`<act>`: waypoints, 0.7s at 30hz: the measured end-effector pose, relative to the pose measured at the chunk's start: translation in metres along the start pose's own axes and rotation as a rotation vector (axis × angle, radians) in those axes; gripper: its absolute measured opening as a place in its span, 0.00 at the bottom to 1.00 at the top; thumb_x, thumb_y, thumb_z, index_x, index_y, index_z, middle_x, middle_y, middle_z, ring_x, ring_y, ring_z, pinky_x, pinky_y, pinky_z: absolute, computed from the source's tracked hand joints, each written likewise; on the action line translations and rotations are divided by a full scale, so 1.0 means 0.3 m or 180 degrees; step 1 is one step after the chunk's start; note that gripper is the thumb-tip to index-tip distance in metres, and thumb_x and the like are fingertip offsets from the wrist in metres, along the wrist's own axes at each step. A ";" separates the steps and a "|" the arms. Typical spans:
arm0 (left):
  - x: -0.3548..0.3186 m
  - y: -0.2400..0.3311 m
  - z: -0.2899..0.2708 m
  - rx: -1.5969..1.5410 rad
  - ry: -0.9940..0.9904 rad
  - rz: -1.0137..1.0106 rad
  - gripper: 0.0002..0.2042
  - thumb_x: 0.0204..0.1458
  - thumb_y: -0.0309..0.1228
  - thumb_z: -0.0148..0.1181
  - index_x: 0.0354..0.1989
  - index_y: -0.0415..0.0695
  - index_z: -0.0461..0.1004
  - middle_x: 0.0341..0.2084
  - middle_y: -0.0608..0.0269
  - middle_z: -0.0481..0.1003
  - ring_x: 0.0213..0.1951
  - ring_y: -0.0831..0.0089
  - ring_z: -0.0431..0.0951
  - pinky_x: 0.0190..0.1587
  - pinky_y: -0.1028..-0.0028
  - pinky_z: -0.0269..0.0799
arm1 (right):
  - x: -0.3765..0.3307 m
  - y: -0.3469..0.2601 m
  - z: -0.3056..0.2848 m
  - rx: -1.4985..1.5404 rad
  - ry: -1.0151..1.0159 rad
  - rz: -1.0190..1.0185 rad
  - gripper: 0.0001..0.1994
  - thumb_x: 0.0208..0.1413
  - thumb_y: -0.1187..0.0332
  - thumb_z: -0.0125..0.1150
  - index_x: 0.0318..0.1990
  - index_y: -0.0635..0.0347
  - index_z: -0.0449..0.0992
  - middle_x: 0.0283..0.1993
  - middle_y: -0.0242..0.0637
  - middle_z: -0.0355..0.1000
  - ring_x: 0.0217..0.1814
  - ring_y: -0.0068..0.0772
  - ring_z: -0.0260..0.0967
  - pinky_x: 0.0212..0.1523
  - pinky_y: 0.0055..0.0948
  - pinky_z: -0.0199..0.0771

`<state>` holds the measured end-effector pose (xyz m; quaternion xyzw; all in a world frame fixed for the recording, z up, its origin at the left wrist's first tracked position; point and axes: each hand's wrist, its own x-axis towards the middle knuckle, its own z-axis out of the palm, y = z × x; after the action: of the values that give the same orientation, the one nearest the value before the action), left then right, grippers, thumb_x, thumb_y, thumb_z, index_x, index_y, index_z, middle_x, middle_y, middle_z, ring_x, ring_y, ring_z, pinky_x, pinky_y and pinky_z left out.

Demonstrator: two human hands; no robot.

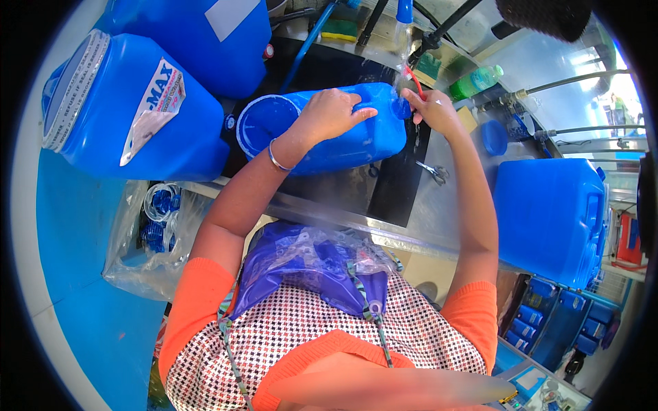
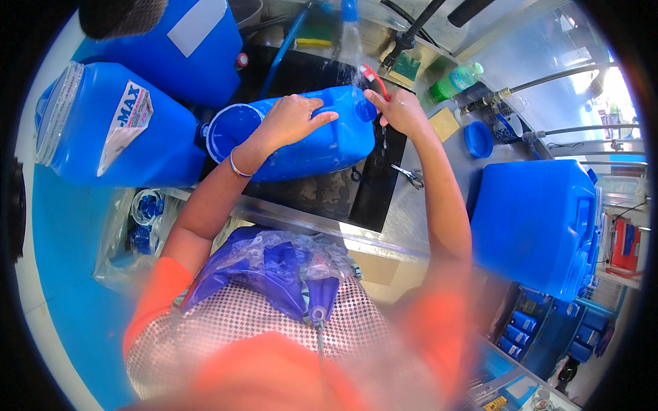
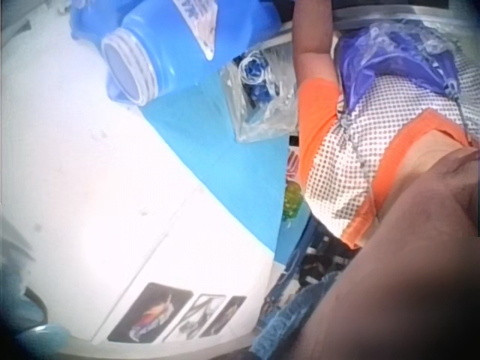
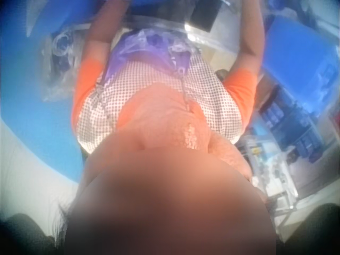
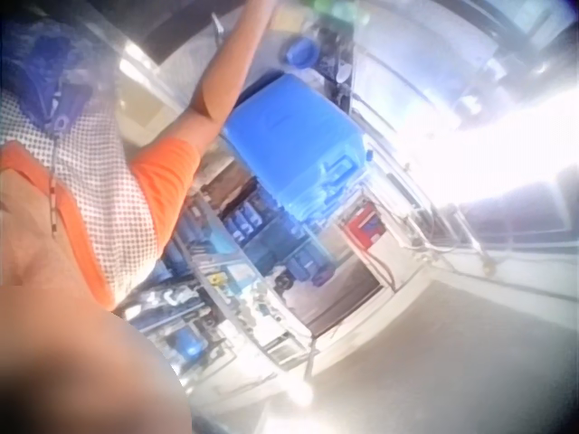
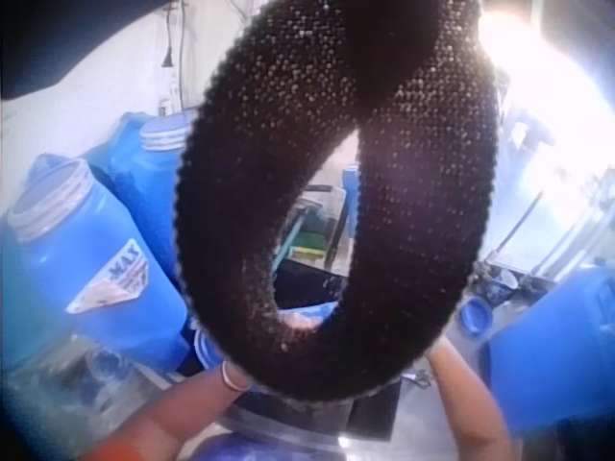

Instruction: The person cleans a blue plastic jerrycan at a sink. They rinse the container with water, scrub the interior and exterior with a brush, and rinse again. The person also handles the container's cap and a plastic bag before placing the jerrycan aside.

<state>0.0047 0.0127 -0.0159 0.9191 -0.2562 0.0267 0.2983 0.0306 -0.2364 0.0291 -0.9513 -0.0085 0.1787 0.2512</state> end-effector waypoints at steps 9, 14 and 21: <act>0.039 0.025 0.003 0.0005 -0.0220 0.0088 0.27 0.56 0.55 0.54 0.31 0.39 0.79 0.27 0.46 0.79 0.33 0.50 0.80 0.39 0.56 0.74 | -0.050 0.040 0.031 0.0240 0.0416 -0.0346 0.19 0.52 0.51 0.68 0.37 0.61 0.80 0.24 0.32 0.71 0.28 0.24 0.69 0.34 0.28 0.69; 0.046 0.036 0.010 0.0036 -0.0355 0.0226 0.26 0.55 0.55 0.55 0.30 0.39 0.78 0.26 0.46 0.78 0.33 0.49 0.79 0.37 0.56 0.74 | -0.070 0.081 0.044 0.0751 0.0143 -0.0236 0.19 0.54 0.52 0.67 0.33 0.63 0.81 0.20 0.31 0.71 0.30 0.26 0.71 0.37 0.29 0.69; 0.070 0.044 0.018 0.0217 -0.0384 0.0415 0.26 0.55 0.54 0.56 0.28 0.39 0.77 0.25 0.46 0.78 0.33 0.48 0.79 0.36 0.56 0.73 | -0.101 0.108 0.074 0.0694 0.0872 -0.1087 0.25 0.53 0.44 0.64 0.30 0.62 0.81 0.21 0.35 0.72 0.27 0.28 0.71 0.35 0.30 0.70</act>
<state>0.0158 -0.0091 -0.0091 0.9100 -0.3320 -0.0007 0.2485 -0.0077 -0.2572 0.0056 -0.9187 -0.1156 0.0028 0.3777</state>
